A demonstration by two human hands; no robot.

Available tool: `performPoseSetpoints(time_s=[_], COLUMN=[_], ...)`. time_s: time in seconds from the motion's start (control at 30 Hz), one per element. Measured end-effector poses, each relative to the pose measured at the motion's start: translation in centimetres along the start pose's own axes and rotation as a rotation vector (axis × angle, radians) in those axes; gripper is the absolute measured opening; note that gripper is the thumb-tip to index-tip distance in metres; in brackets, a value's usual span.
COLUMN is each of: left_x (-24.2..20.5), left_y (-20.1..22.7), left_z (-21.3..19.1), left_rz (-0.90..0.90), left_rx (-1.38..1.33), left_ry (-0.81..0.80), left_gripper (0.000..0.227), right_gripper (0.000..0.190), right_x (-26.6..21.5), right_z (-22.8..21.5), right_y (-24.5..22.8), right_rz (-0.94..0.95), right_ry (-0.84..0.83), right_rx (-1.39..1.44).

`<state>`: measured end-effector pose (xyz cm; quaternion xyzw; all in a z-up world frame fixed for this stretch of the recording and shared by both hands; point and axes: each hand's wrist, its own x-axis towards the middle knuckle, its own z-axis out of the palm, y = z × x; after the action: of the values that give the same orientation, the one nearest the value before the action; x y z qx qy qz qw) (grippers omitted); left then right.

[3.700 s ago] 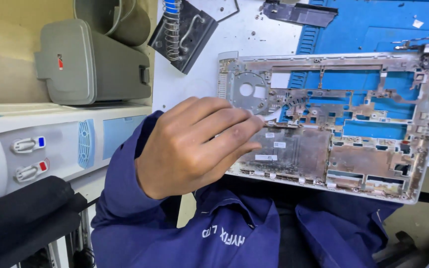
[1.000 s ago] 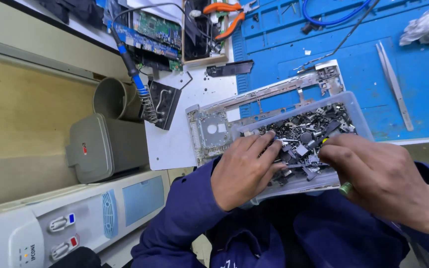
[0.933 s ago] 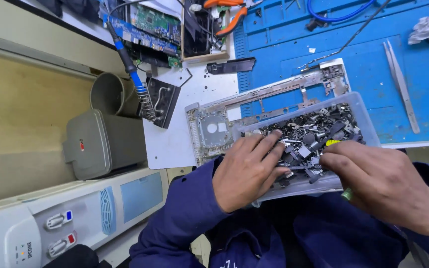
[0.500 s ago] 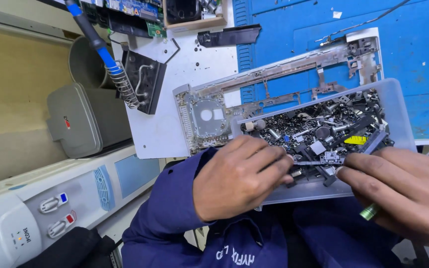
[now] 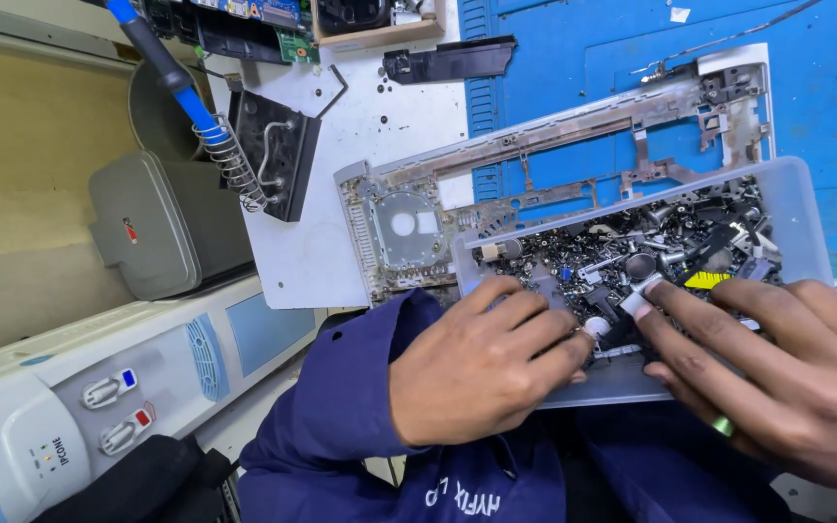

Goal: The person is repairing an electronic device, likely a laptop, by using a screwdriver to remove screws from the casing. They then sort through a container of small electronic components and parts, picking out specific items to use in the repair.

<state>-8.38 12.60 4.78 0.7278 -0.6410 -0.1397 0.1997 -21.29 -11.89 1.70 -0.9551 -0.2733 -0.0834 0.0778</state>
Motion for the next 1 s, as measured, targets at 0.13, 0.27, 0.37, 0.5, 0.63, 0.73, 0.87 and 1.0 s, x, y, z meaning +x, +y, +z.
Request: performPoseSetpoints(time_s=[0.13,0.27,0.37,0.5,0.63,0.73,0.87,1.0], left_x=[0.4,0.4,0.2,0.8,2.1,2.4,2.2,1.9], left_y=[-0.7,-1.0,-1.1,-1.1,-1.7,-1.8,-1.5,-0.8], left_z=[0.2,0.7,0.9,1.4,2.8,3.2,2.7,1.9], left_rz=[-0.064,-0.17,-0.167,-0.187,-0.194,-0.192,-0.188,-0.181], left_rx=[0.083,0.209,0.195,0.199,0.288,0.496,0.418,0.42], left_ry=[0.115,0.068,0.058,0.081,0.14,0.12,0.088,0.088], left_gripper=[0.02,0.027,0.026,0.027,0.017,0.021,0.024,0.02], right_gripper=[0.046,0.046,0.043,0.04,0.04,0.037,0.035,0.03], right_x=[-0.2,-0.3,0.0,0.1,0.1,0.0,-0.1,-0.1], right_z=[0.8,0.9,0.7,0.4,0.2,0.0,0.0,0.0], right_y=[-0.4,-0.3,-0.2,-0.2,-0.2,-0.1,0.1,0.2], right_rz=[0.027,0.026,0.032,0.031,0.04,0.055,0.036,0.039], right_ry=[0.027,0.019,0.017,0.024,0.037,0.072,0.111,0.15], right_rx=[-0.034,0.002,0.01,0.025,0.024,0.042,0.059,0.084])
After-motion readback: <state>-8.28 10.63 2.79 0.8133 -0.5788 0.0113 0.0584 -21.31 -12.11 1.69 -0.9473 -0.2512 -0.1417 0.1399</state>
